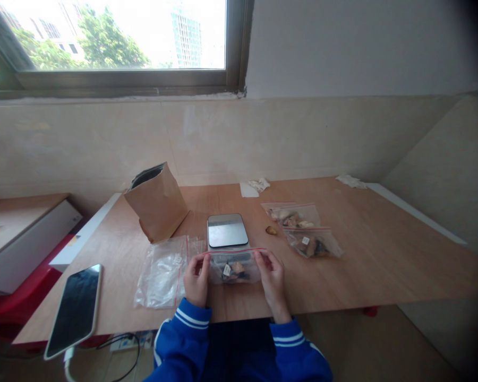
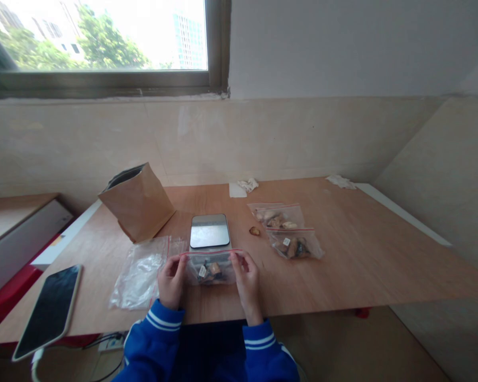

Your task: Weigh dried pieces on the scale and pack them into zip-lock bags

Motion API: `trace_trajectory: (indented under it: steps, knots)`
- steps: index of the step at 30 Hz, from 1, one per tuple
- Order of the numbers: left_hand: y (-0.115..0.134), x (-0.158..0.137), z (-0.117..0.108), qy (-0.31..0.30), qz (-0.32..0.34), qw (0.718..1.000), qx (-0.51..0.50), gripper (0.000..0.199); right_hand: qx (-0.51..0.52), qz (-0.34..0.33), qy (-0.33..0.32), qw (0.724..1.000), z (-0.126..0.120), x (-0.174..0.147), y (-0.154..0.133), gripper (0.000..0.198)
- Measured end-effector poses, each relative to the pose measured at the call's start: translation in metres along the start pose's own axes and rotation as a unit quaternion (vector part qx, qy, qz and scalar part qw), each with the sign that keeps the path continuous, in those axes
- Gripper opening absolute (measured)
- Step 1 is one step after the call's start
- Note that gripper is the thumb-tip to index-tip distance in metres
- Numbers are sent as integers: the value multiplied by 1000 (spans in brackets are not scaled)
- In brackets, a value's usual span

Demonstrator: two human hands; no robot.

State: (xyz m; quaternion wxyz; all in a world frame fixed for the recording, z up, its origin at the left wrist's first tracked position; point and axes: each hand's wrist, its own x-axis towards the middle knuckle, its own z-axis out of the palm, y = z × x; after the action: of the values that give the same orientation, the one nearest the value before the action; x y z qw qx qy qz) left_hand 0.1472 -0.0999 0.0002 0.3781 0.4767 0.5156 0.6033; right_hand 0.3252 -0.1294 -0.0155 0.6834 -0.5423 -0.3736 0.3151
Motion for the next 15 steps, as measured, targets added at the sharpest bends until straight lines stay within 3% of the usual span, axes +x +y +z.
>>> trace_trajectory:
  steps: [7, 15]
  knots:
    - [-5, -2, 0, 8, 18, 1000, 14, 31, -6, -7, 4, 1000, 1, 0, 0, 31]
    - [-2, -1, 1, -46, -16, 996, -69, 30, 26, 3, -7, 1000, 0, -1, 0, 26]
